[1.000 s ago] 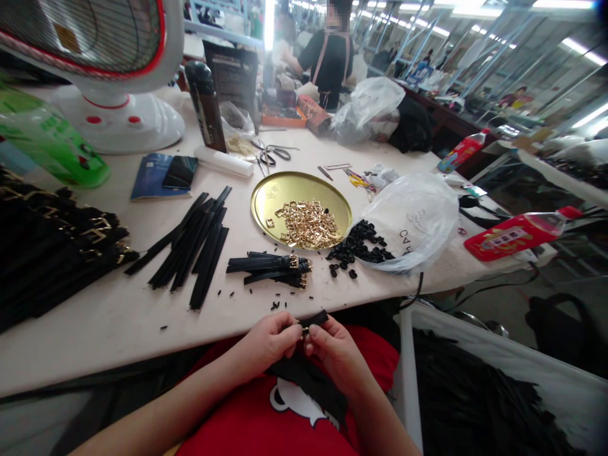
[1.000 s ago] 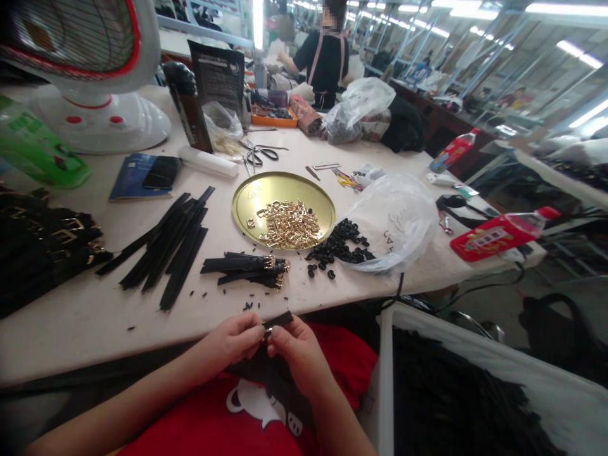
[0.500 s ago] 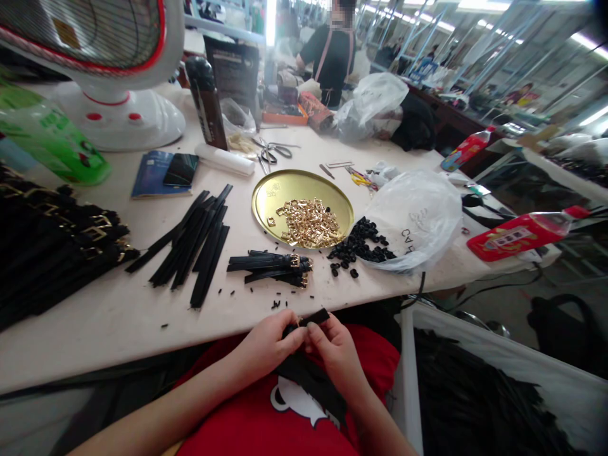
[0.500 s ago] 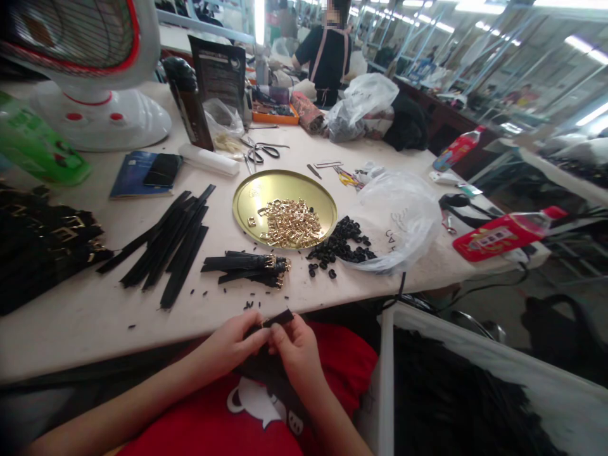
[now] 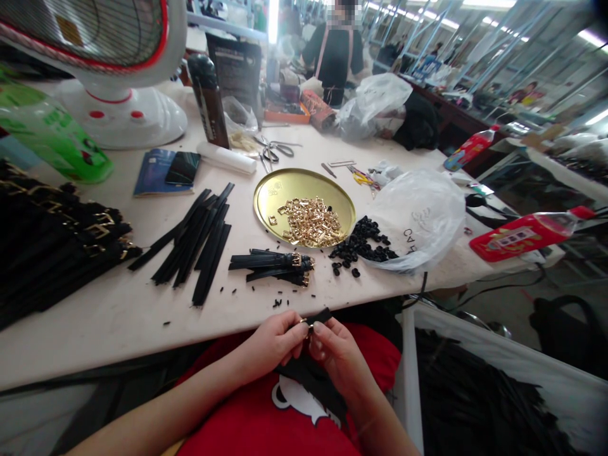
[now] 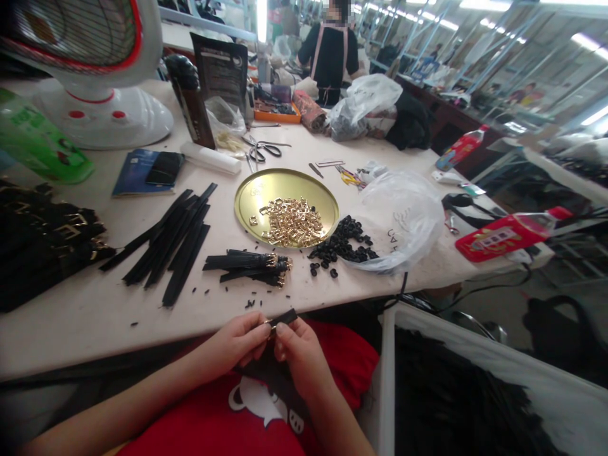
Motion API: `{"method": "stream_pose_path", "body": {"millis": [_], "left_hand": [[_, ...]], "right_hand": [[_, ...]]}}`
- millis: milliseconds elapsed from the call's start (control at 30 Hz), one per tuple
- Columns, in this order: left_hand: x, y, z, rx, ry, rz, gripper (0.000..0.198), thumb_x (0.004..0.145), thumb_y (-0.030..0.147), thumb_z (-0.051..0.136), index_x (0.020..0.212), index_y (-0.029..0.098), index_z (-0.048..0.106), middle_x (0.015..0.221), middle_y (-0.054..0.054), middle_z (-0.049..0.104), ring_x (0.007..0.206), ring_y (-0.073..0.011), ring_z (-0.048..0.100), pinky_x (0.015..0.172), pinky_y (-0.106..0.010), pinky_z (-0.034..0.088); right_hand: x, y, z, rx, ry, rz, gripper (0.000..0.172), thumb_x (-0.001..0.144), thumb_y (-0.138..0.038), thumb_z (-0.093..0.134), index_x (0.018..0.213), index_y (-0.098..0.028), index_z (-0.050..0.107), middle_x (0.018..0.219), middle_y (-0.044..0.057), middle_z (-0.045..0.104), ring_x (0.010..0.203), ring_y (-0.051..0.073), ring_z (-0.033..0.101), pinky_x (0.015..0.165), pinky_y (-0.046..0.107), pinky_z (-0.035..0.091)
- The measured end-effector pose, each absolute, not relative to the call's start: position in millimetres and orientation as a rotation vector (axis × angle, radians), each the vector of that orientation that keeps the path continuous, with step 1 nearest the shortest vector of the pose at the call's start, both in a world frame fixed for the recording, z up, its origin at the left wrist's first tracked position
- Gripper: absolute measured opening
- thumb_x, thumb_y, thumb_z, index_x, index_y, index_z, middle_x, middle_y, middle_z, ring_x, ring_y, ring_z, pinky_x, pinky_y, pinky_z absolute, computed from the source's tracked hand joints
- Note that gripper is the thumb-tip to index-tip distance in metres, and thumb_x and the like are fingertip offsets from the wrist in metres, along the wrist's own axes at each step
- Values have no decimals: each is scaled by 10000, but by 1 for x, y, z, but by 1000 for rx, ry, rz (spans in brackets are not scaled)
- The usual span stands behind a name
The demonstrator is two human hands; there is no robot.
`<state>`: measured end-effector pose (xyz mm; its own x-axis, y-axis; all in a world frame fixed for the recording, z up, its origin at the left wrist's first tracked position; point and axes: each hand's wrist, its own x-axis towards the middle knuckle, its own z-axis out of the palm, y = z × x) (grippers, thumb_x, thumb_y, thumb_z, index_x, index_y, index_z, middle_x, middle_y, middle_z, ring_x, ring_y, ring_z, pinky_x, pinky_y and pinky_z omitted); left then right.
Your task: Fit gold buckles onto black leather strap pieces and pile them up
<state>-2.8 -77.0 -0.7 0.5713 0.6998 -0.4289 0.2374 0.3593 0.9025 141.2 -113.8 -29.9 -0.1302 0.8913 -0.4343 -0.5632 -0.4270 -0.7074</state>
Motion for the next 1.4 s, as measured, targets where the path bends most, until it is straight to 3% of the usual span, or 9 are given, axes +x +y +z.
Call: {"method": "stream_pose_path", "body": {"millis": [167, 300, 467, 700, 900, 1100, 1400], "left_hand": [[-3, -79, 0, 1399, 1030, 351, 263, 825, 374, 379, 660, 180, 447, 545, 55, 466, 462, -76, 402, 448, -190, 290], [-1, -80, 2, 1546, 1087, 369, 231, 813, 355, 400, 669, 184, 461, 600, 38, 514, 539, -101, 450, 489, -204, 306], [1, -80, -5, 1584, 1171, 393, 212, 802, 334, 405, 656, 188, 452, 607, 33, 522, 569, -115, 462, 512, -214, 312], [-1, -81, -3, 1410, 1061, 358, 242, 803, 358, 389, 649, 183, 452, 535, 60, 465, 476, -87, 406, 462, -201, 296], [-1, -80, -4, 1325, 1029, 338, 282, 823, 386, 363, 637, 182, 424, 515, 63, 426, 432, -69, 363, 419, -186, 268], [-2, -80, -6, 1243, 907, 327, 304, 824, 429, 370, 680, 171, 437, 522, 65, 426, 406, -50, 335, 394, -170, 243], [-2, -77, -10, 1386, 985, 331, 262, 814, 382, 384, 670, 176, 459, 528, 60, 444, 443, -72, 396, 414, -179, 291]], "right_hand": [[145, -116, -25, -1208, -722, 1625, 190, 741, -330, 608, 707, -160, 530, 506, -59, 459, 425, 52, 355, 432, 184, 276], [144, -118, -19, -1385, -1024, 1378, 176, 771, -342, 559, 827, -175, 563, 647, -5, 565, 516, 104, 463, 482, 220, 354], [143, -118, -22, -1582, -1293, 983, 115, 774, -301, 549, 765, -189, 570, 703, 29, 593, 646, 155, 521, 601, 262, 383], [152, -112, -24, -1327, -930, 1654, 211, 751, -371, 572, 756, -166, 520, 513, -64, 442, 435, 66, 376, 450, 201, 304], [148, -115, -23, -1436, -1090, 1319, 170, 754, -338, 574, 762, -171, 546, 643, -9, 552, 564, 107, 481, 511, 216, 361], [156, -111, -21, -1347, -913, 1670, 198, 737, -335, 592, 704, -160, 505, 503, -60, 471, 428, 60, 390, 440, 189, 301], [152, -111, -21, -1411, -964, 1559, 175, 727, -326, 594, 740, -159, 543, 521, -54, 492, 441, 68, 406, 440, 193, 322]]}}
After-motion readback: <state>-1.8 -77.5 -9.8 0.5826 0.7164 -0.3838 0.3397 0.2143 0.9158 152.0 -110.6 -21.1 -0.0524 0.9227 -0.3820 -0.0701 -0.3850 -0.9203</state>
